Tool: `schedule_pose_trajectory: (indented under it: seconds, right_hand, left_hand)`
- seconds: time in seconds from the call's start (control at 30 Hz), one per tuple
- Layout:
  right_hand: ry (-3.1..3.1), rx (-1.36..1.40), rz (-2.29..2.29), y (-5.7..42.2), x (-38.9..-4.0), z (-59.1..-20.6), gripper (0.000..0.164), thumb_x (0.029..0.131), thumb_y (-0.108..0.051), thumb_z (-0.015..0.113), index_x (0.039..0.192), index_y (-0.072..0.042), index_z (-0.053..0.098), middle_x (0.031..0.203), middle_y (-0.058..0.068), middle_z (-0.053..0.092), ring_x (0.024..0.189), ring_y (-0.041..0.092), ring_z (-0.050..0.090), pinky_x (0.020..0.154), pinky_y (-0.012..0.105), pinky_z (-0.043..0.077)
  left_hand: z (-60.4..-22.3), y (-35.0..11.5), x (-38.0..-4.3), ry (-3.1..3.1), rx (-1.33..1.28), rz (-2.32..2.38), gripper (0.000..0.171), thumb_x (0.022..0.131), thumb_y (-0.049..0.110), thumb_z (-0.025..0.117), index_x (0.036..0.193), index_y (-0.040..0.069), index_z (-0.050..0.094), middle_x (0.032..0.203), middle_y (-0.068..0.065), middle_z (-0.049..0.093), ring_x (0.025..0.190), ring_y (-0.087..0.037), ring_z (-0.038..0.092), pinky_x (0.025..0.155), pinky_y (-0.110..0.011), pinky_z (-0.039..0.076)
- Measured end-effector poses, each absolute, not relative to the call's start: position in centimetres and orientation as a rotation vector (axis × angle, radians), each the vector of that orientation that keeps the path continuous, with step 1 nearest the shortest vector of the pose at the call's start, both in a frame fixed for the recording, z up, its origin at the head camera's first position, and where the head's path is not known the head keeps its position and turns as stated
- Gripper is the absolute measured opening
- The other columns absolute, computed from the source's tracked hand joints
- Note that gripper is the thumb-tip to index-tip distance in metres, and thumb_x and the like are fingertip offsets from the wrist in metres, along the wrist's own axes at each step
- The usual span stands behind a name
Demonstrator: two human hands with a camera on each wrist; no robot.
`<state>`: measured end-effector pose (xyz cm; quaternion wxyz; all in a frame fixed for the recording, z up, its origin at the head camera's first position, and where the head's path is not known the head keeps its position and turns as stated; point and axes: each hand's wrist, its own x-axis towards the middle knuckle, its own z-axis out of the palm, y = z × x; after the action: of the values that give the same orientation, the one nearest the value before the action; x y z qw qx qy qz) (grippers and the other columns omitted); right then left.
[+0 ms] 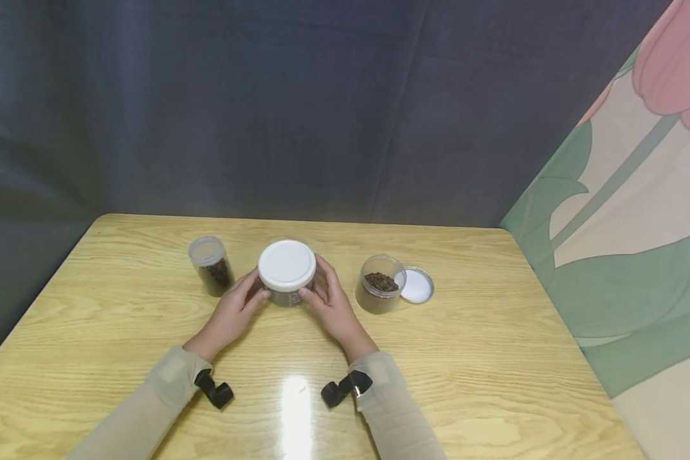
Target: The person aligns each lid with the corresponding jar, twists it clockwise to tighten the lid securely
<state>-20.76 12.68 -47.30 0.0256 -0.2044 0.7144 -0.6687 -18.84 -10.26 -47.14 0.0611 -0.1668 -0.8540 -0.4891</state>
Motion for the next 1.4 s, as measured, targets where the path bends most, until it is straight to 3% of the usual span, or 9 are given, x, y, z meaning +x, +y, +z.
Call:
schedule_pose_trajectory:
  seconds: [0.23,0.63,0.93,1.1,1.27,1.4]
  right_hand:
    - [2.259,-0.630,-2.032,12.8,-20.8,-47.4,0.066,0.104,-0.005,0.056,0.161,-0.012,0.023,0.159,0.018,0.035,0.145,0.034,0.036,0.122,0.050,0.032]
    - [2.298,-0.623,-1.998,12.9,-20.7,-47.3,0.065,0.105,-0.008,0.056,0.161,-0.014,0.024,0.156,0.016,0.038,0.143,0.033,0.039,0.121,0.049,0.035]
    - [2.336,-0.657,-1.989,12.8,-20.3,-46.8,0.066,0.104,-0.008,0.056,0.161,-0.010,0.022,0.160,0.016,0.031,0.143,0.037,0.036,0.118,0.057,0.037]
    - [2.384,-0.725,-1.986,12.7,-20.0,-46.2,0.065,0.105,-0.007,0.056,0.160,-0.008,0.023,0.163,0.014,0.024,0.147,0.035,0.029,0.119,0.052,0.037]
    - [2.492,-0.791,-1.998,12.9,-19.8,-45.0,0.063,0.104,-0.006,0.057,0.159,-0.005,0.026,0.161,0.016,0.025,0.150,0.033,0.023,0.122,0.053,0.033]
    - [2.535,-0.856,-2.016,13.2,-19.6,-43.4,0.060,0.103,-0.003,0.056,0.157,-0.004,0.030,0.160,0.019,0.027,0.149,0.030,0.026,0.122,0.050,0.034]
  left_hand:
    - [-47.2,-10.2,-18.9,-2.554,-0.499,-1.509,0.060,0.105,0.012,0.057,0.158,0.002,0.030,0.152,-0.024,0.043,0.138,-0.038,0.046,0.113,-0.041,0.046]
    - [-46.9,-10.0,-18.9,-2.482,-0.493,-1.656,0.067,0.103,0.007,0.060,0.159,-0.001,0.023,0.153,-0.025,0.037,0.139,-0.039,0.045,0.112,-0.029,0.044]
    - [-47.4,-10.0,-18.9,-2.364,-0.527,-1.657,0.061,0.103,0.004,0.056,0.156,-0.001,0.026,0.152,-0.025,0.035,0.140,-0.037,0.043,0.112,-0.031,0.045]
    - [-47.3,-10.0,-18.8,-2.300,-0.556,-1.577,0.053,0.104,0.000,0.052,0.152,0.000,0.032,0.153,-0.021,0.033,0.142,-0.035,0.040,0.113,-0.033,0.045]
    - [-47.0,-9.9,-18.7,-2.246,-0.598,-1.409,0.044,0.102,-0.002,0.053,0.145,-0.002,0.041,0.153,-0.021,0.037,0.141,-0.035,0.040,0.112,-0.043,0.048]
    - [-46.4,-9.6,-18.5,-2.191,-0.641,-1.236,0.037,0.099,-0.001,0.056,0.136,-0.003,0.049,0.148,-0.023,0.042,0.140,-0.039,0.040,0.118,-0.047,0.040]
